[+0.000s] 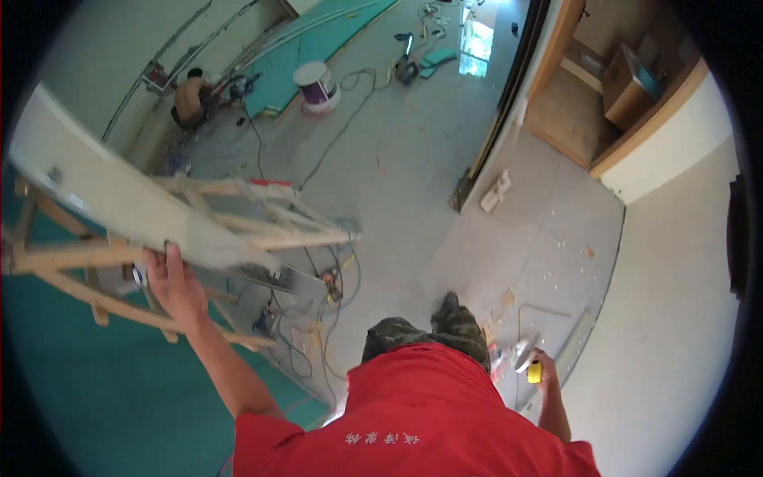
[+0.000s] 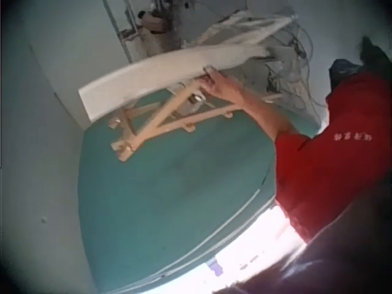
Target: Installing a metal track for a partition wall, including measuring, applying sealant, and fitting the track to the wall base.
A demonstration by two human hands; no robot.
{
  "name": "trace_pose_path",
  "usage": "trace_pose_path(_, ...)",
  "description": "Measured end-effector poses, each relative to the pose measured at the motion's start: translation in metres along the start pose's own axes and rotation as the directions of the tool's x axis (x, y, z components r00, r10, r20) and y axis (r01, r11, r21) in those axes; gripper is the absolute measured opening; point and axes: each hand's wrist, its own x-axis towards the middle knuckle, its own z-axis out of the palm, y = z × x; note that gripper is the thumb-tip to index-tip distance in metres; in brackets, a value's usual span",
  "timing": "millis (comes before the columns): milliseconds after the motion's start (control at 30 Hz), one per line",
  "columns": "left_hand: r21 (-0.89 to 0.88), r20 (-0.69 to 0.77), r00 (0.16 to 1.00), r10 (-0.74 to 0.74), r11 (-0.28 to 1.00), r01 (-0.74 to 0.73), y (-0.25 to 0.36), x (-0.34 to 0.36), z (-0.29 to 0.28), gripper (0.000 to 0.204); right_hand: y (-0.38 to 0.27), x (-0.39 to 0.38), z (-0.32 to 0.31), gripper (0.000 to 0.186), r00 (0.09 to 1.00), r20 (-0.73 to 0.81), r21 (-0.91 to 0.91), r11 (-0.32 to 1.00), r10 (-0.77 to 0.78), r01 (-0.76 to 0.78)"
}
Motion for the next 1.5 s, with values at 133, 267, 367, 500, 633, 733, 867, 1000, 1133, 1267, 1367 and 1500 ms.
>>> trace_pose_path(133,-0.023,0.045,0.998,0.053,0.998,-0.052,-0.011,0.066,0.046,0.042,-0.091,0.087,0.128,0.023,0.946,0.307,-0.61,0.785,0.106,0.11)
trace_pose_path(267,-0.004,-0.021,0.999,0.026,1.0,-0.026,-0.078,0.154,0.077,0.048,-0.129,0.212,0.223,0.027,0.606,0.768,-0.606,-0.071,0.206,0.792)
trace_pose_path(367,0.005,-0.164,0.981,0.101,0.995,-0.101,-0.14,0.236,0.134,0.044,-0.178,0.231,0.334,0.046,0.936,0.196,-0.956,0.271,0.294,0.115)
trace_pose_path(500,-0.146,0.147,0.987,0.059,0.989,-0.037,-0.241,0.373,0.264,0.049,-0.203,0.291,0.366,0.046,0.997,0.003,-0.875,0.483,0.075,-0.033)
trace_pose_path(633,-0.047,0.298,0.95,-0.094,0.992,0.114,-0.33,0.46,0.41,0.038,-0.229,0.258,0.428,0.038,0.981,-0.193,-0.59,0.798,0.007,-0.122)
trace_pose_path(733,-0.031,0.515,0.843,-0.158,0.979,0.203,-0.366,0.493,0.525,0.036,-0.221,0.262,0.47,0.035,0.917,-0.367,-0.279,0.921,0.158,-0.27)
trace_pose_path(867,-0.214,0.754,0.655,-0.045,0.926,0.31,-0.455,0.528,0.628,0.031,-0.223,0.275,0.549,0.029,0.92,-0.39,-0.282,0.957,-0.043,-0.074)
trace_pose_path(1000,-0.108,0.877,0.457,-0.147,0.867,0.487,-0.514,0.514,0.723,0.024,-0.185,0.345,0.583,0.026,0.83,-0.472,0.032,0.947,0.297,-0.321)
trace_pose_path(1133,0.063,0.873,0.327,-0.362,0.748,0.661,-0.6,0.477,0.791,0.02,-0.086,0.441,0.631,0.041,0.853,-0.509,-0.454,0.878,-0.115,-0.153)
trace_pose_path(1267,0.412,0.877,-0.032,-0.479,0.716,0.563,-0.766,0.422,0.82,0.017,-0.102,0.512,0.692,0.046,0.741,-0.624,0.133,0.968,0.249,-0.213)
trace_pose_path(1367,0.578,0.77,-0.114,-0.628,0.61,0.542,-0.9,0.324,0.82,0.012,-0.07,0.584,0.725,0.049,0.6,-0.699,0.233,0.917,0.389,-0.323)
trace_pose_path(1500,0.751,0.571,-0.268,-0.776,0.36,0.554,-1.034,0.172,0.793,0.013,0.021,0.701,0.755,0.05,0.442,-0.803,0.206,0.883,0.399,-0.422)
